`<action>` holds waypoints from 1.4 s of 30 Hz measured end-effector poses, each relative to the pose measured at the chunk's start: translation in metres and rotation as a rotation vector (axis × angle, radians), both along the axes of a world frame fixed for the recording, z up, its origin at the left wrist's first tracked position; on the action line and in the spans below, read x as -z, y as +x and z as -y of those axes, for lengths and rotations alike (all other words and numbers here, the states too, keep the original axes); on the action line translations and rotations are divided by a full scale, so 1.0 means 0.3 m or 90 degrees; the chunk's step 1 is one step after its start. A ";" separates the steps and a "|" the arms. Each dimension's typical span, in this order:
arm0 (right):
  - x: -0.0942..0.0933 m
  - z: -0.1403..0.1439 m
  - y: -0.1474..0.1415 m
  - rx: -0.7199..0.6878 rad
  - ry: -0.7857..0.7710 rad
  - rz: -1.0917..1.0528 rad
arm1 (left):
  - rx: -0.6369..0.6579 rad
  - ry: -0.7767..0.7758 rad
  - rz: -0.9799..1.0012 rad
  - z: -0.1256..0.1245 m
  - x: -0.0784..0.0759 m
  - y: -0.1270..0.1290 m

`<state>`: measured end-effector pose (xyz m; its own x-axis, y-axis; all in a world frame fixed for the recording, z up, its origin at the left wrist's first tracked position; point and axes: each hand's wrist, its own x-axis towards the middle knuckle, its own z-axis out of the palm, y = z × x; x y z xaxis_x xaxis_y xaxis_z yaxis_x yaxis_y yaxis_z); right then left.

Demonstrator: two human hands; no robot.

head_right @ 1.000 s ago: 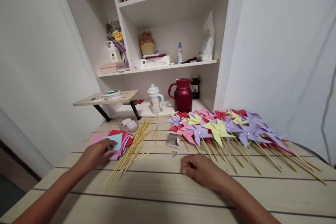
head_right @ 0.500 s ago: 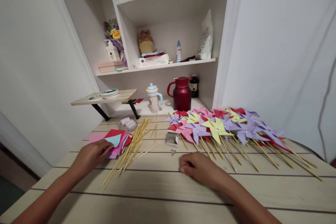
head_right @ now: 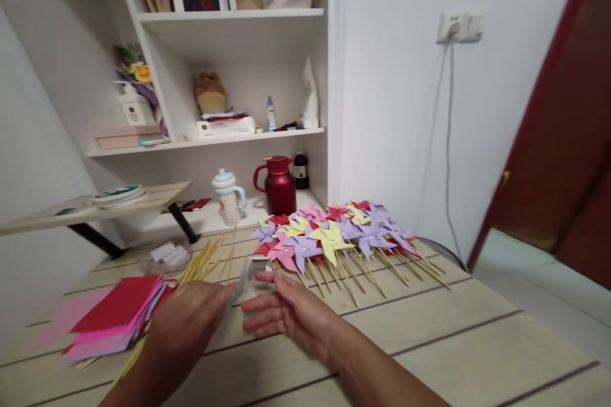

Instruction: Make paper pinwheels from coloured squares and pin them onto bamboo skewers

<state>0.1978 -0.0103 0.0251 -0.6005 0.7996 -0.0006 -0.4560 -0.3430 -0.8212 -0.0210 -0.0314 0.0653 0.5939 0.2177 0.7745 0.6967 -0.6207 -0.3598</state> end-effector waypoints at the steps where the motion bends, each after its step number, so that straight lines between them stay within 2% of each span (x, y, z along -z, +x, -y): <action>1: -0.002 -0.004 0.004 0.008 -0.010 -0.016 | 0.028 0.015 -0.050 0.002 0.017 0.036; 4: -0.016 -0.008 0.015 0.110 0.008 0.018 | 0.087 0.031 -0.120 0.003 0.088 0.115; 7: -0.027 -0.009 0.025 0.280 0.094 0.148 | 0.116 0.004 -0.146 0.002 0.173 0.155; 9: -0.025 -0.016 0.034 0.345 0.149 0.233 | 0.126 -0.022 -0.157 0.004 0.211 0.161; 12: -0.011 -0.036 0.051 0.364 0.182 0.285 | 0.148 -0.058 -0.079 0.012 0.224 0.148; 15: 0.003 -0.054 0.068 0.365 0.184 0.285 | 0.105 -0.126 0.113 0.012 0.213 0.123; 18: 0.006 -0.056 0.078 0.358 0.187 0.292 | 0.028 -0.309 0.399 0.001 0.211 0.112; 20: 0.002 -0.050 0.078 0.354 0.204 0.303 | 0.060 -0.497 0.563 -0.004 0.213 0.116; 22: -0.003 -0.042 0.072 0.356 0.232 0.319 | 0.136 -0.676 0.675 -0.005 0.213 0.128; 24: -0.005 -0.034 0.061 0.355 0.275 0.344 | 0.191 -0.796 0.734 -0.004 0.211 0.143; 29: 0.005 -0.022 0.027 0.295 0.372 0.398 | 0.228 -0.975 0.771 -0.006 0.201 0.167; 32: 0.010 -0.018 0.014 0.281 0.398 0.414 | 0.225 -0.994 0.799 -0.014 0.201 0.162; 35: 0.014 -0.016 0.010 0.290 0.390 0.409 | 0.149 -0.978 0.835 -0.026 0.206 0.152; 38: 0.025 -0.024 0.011 0.289 0.305 0.321 | 0.078 -0.949 0.884 -0.031 0.202 0.144; 42: 0.043 -0.047 0.019 0.276 0.210 0.172 | 0.046 -0.905 0.971 -0.030 0.172 0.135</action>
<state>0.2035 0.0038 0.0121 -0.2328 0.9552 0.1828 -0.2580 0.1206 -0.9586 0.0195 -0.0225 0.0136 -0.1785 0.9786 -0.1020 -0.1241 0.0805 0.9890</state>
